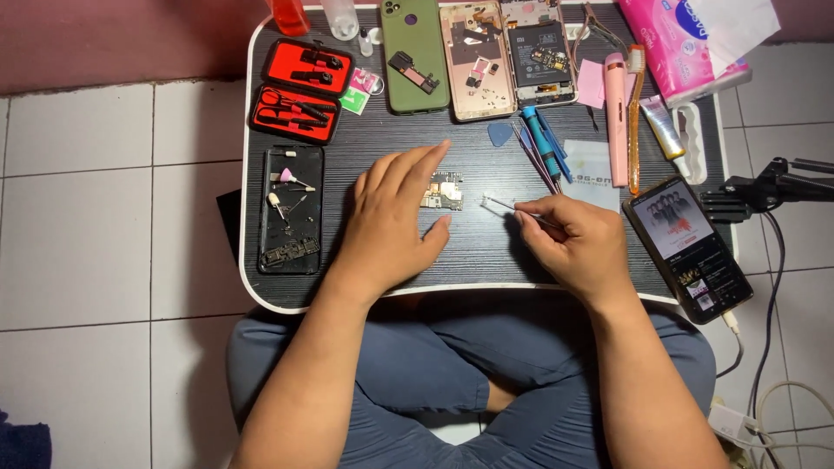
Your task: The person is using a fine metal pick to scrape residue or solder from a small electronic motherboard.
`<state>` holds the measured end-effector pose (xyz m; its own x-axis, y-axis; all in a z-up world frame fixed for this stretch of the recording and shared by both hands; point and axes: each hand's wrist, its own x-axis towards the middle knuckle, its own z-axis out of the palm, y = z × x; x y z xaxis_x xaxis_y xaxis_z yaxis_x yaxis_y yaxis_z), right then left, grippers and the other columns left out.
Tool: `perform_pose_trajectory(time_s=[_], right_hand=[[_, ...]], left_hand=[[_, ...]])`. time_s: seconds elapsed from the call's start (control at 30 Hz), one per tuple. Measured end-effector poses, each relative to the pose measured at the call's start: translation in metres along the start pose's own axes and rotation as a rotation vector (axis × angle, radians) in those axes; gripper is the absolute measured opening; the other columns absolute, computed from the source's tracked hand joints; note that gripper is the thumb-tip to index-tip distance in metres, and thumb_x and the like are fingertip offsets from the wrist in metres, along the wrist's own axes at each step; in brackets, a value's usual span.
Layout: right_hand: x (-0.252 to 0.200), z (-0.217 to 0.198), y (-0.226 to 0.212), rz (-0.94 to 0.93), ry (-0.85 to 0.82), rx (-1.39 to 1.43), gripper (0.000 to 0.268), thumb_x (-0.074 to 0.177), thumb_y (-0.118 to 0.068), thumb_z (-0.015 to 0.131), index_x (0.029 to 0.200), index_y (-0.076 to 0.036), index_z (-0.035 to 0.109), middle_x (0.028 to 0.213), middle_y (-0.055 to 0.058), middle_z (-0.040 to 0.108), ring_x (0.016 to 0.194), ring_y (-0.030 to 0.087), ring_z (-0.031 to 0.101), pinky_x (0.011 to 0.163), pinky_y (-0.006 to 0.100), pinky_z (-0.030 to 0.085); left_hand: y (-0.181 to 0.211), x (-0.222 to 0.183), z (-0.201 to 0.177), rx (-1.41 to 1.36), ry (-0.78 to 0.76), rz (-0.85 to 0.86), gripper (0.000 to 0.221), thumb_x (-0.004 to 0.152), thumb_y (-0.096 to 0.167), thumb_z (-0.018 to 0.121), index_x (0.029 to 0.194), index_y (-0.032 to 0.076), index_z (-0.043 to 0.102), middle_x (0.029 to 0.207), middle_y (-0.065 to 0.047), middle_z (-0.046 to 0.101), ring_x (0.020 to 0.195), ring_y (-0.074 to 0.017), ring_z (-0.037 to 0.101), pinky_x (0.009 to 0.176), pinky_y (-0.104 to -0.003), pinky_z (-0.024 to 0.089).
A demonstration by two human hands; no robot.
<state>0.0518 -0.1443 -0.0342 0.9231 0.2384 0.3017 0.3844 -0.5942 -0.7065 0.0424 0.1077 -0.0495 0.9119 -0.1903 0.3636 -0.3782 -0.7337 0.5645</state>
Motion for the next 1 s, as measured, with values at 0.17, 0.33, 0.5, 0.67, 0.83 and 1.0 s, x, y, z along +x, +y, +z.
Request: perform_pose_trajectory(time_s=[0.17,0.33,0.5,0.67,0.83,1.0], right_hand=[[-0.001,-0.001,-0.004,-0.051,-0.035,-0.092,0.009,0.092,-0.013,0.080,0.101,-0.012,0.082,0.050,0.010,0.056,0.052,0.027,0.061,0.053,0.034,0.050],[0.001,-0.001,-0.006,-0.130,-0.044,-0.162,0.008,0.093,-0.015,0.080,0.099,-0.011,0.081,0.064,0.013,0.069,0.066,0.035,0.071,0.060,0.040,0.056],[0.002,0.006,0.001,-0.125,-0.081,-0.106,0.007,0.092,-0.016,0.079,0.098,-0.014,0.081,0.068,0.010,0.072,0.070,0.033,0.073,0.064,0.039,0.057],[0.003,0.006,-0.003,-0.143,-0.099,-0.118,0.006,0.091,-0.015,0.079,0.097,-0.012,0.080,0.070,0.011,0.074,0.071,0.034,0.073,0.064,0.040,0.058],[0.006,0.005,0.005,-0.132,-0.096,-0.103,0.007,0.092,-0.015,0.079,0.098,-0.011,0.079,0.074,0.012,0.075,0.074,0.034,0.074,0.065,0.040,0.058],[0.005,0.006,0.004,-0.126,-0.079,-0.079,0.006,0.091,-0.014,0.080,0.096,-0.010,0.079,0.073,0.012,0.074,0.073,0.035,0.074,0.065,0.039,0.057]], left_hand=[[0.002,0.003,0.000,0.024,0.015,0.040,0.075,0.081,0.019,0.075,0.151,0.018,0.050,0.135,-0.006,0.060,0.129,-0.0295,0.050,0.100,-0.045,0.038],[-0.002,0.003,-0.001,0.023,0.027,0.012,0.076,0.082,0.022,0.077,0.152,0.017,0.049,0.128,-0.006,0.062,0.123,-0.0291,0.053,0.096,-0.043,0.040],[0.002,0.003,-0.012,-0.035,0.001,0.008,0.071,0.080,0.020,0.077,0.148,0.016,0.055,0.130,-0.007,0.062,0.121,-0.0306,0.053,0.096,-0.045,0.039],[0.001,0.004,-0.010,-0.016,-0.010,0.007,0.063,0.080,0.022,0.076,0.142,0.016,0.061,0.127,-0.005,0.064,0.118,-0.0289,0.054,0.094,-0.044,0.040],[0.001,0.005,-0.009,-0.013,0.006,0.011,0.062,0.080,0.027,0.077,0.139,0.018,0.063,0.126,-0.004,0.064,0.119,-0.0289,0.052,0.095,-0.045,0.039],[0.004,0.005,-0.007,0.065,0.059,0.059,0.050,0.085,0.027,0.072,0.134,0.019,0.065,0.128,-0.001,0.064,0.119,-0.0264,0.053,0.095,-0.044,0.041]])
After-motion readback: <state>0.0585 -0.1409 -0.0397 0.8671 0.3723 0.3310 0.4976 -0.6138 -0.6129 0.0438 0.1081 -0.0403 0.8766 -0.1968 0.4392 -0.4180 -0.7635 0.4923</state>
